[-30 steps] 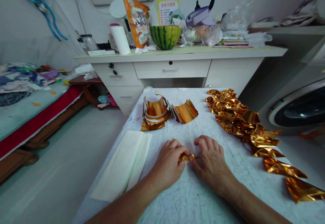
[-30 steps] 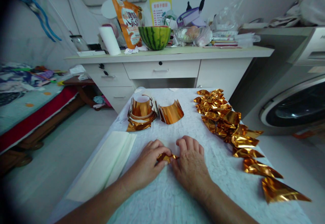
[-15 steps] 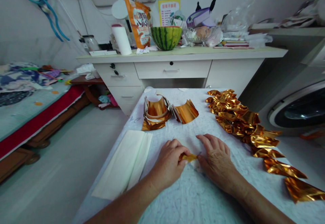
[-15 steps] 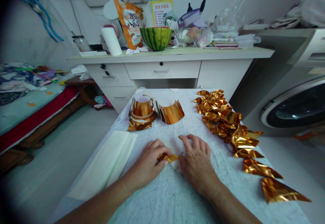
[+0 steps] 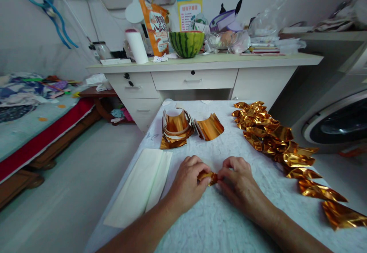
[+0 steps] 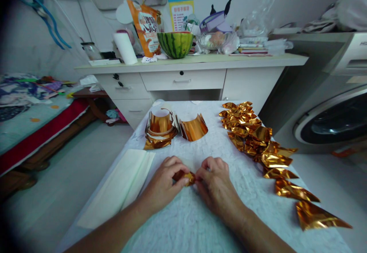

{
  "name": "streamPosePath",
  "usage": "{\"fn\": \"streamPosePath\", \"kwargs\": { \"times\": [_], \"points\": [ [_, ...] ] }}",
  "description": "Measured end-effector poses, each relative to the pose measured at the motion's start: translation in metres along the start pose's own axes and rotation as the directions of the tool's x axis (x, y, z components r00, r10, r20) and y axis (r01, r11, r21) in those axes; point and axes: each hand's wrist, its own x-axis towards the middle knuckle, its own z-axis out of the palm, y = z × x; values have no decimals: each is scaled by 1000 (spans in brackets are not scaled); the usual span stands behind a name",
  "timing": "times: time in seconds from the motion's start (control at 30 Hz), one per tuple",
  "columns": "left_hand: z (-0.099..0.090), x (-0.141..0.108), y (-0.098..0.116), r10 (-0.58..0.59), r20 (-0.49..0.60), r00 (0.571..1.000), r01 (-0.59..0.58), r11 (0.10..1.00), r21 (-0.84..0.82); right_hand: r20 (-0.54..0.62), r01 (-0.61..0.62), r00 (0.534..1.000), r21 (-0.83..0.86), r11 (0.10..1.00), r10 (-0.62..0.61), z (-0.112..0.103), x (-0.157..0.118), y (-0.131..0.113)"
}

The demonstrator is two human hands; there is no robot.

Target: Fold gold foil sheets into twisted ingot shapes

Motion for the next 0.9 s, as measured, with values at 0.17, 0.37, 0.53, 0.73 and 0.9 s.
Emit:
{"fn": "streamPosePath", "kwargs": {
  "times": [0.17,0.37,0.53,0.73,0.9],
  "points": [
    [-3,1,-6,-78,-204,976,99,991,95,38,-41,998,27,999,40,-2,-1,-1],
    [-1,1,-15,-110,-147,983,125,988,92,36,-54,998,36,998,53,-2,0,-1],
    [-1,0,-11,-143,-111,984,146,989,27,28,-96,995,2,995,96,0,1,4],
    [-1,-5,0,-131,-25,991,130,991,-33,71,-90,994,21,996,88,1,1,9],
    [0,-9,1,-62,57,996,67,995,-74,116,-53,992,40,998,48,-6,-2,6]
  ]
}}
